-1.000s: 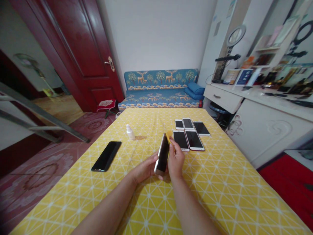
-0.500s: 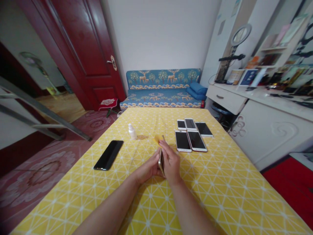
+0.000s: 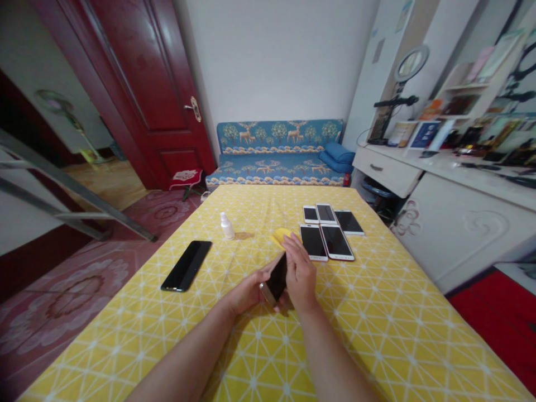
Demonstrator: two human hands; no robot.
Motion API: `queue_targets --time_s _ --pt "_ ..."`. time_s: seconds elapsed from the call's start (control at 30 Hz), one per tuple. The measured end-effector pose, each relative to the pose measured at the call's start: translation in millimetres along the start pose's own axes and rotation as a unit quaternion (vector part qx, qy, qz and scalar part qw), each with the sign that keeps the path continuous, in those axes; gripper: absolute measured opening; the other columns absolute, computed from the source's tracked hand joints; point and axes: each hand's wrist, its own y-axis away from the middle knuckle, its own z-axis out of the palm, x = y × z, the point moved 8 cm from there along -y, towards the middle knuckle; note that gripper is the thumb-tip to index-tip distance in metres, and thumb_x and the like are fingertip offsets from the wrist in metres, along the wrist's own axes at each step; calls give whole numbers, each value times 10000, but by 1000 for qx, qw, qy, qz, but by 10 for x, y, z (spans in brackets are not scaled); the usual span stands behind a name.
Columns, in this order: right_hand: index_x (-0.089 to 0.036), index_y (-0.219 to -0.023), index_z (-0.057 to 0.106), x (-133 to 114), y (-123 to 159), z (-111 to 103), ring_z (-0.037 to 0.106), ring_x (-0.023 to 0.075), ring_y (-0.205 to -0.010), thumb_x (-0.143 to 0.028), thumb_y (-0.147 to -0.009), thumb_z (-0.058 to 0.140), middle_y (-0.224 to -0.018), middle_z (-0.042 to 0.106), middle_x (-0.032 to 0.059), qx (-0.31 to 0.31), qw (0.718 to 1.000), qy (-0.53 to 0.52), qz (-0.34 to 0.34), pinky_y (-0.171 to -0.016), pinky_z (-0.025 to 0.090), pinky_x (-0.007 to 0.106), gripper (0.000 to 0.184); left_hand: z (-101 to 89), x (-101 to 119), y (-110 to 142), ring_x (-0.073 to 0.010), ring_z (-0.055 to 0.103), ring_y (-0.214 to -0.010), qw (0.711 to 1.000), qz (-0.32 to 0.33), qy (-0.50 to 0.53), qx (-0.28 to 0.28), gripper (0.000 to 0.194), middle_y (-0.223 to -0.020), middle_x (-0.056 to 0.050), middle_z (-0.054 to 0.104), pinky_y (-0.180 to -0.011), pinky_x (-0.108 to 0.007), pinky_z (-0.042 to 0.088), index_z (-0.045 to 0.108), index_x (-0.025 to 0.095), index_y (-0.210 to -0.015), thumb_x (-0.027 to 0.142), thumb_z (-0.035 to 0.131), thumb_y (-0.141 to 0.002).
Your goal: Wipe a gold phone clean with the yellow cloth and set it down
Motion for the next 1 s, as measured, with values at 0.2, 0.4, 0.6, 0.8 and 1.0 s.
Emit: queue_targets --time_s 0.2,0.4,0.6,0.8,1.0 --pt "-210 -1169 659 211 -13 -230 603 214 -1166 -281 -957 442 -1227 665 87 83 990 8 116 -1016 464 417 312 97 -34 11 -263 679 -742 997 -15 46 -64 670 -1045 -224 676 -602 -363 536 436 109 -1370 434 511 -790" --pt "-201 -1186 658 304 37 -226 617 226 -1148 -320 -948 458 -1223 668 101 80 987 8 139 -1006 470 425 333 79 107 53 -323 670 -896 994 5 96 -43 685 -1154 -257 643 -688 -424 534 476 68 -1341 484 474 -796" --pt "-236 -1175 664 222 68 48 529 222 -1265 -264 -956 441 -1299 619 86 -19 997 -21 76 -1088 396 478 314 -43 220 67 -306 623 -1061 988 51 141 34 573 -1254 -124 620 -812 -495 512 438 245 -1384 301 519 -819" --pt "-272 -1223 634 -40 138 317 522 192 -1272 -175 -956 425 -1306 617 50 -130 991 -38 6 -1076 430 436 353 -257 157 56 -203 656 -805 971 62 186 136 246 -907 -58 697 -734 -363 529 652 166 -1021 213 562 -798" --pt "-270 -1190 653 -333 237 495 597 186 -1185 -135 -930 467 -1212 678 42 -221 972 -47 -70 -1051 462 434 348 -368 284 92 -164 657 -792 941 121 249 193 397 -901 -57 688 -758 -296 511 585 191 -1230 302 508 -857"
